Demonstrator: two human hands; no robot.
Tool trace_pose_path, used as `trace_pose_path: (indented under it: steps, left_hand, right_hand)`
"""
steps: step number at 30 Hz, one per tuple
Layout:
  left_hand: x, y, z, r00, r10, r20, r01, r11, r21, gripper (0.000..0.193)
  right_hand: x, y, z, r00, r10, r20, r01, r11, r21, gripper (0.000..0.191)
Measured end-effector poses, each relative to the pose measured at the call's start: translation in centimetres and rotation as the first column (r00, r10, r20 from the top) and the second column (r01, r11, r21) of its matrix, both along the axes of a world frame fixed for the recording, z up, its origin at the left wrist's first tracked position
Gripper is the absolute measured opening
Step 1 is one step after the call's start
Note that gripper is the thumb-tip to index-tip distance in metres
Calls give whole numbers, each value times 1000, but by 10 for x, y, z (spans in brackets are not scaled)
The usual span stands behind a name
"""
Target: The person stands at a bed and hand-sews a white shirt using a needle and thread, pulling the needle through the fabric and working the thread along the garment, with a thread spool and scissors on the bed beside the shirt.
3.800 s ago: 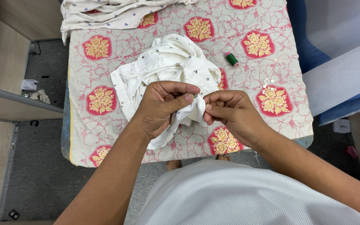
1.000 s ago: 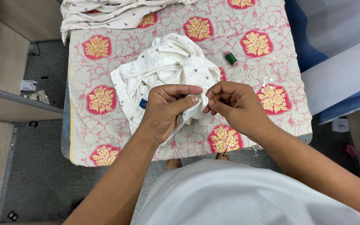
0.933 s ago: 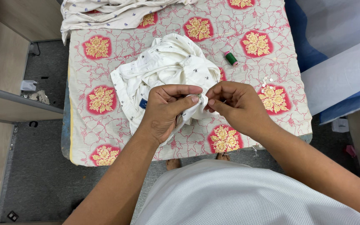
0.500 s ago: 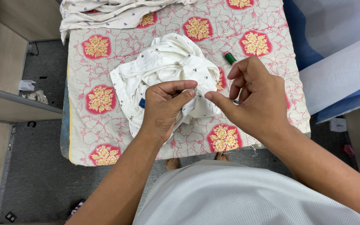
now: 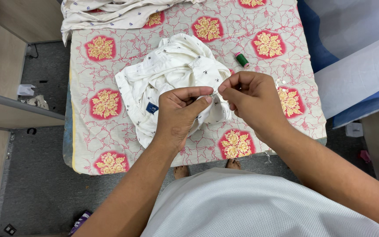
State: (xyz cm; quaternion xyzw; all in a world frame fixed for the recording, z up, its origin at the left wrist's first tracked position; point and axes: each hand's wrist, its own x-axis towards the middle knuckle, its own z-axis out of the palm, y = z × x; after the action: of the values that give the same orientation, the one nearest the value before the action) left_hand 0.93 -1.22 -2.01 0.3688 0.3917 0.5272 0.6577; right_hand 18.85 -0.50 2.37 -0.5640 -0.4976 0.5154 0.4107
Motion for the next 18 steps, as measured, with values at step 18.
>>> trace_pose_path:
  steps: [18]
  left_hand:
    - [4, 2, 0, 997, -29, 73, 31, 999, -25, 23]
  right_hand:
    - [2, -5, 18, 876, 142, 461, -364, 822, 437, 16]
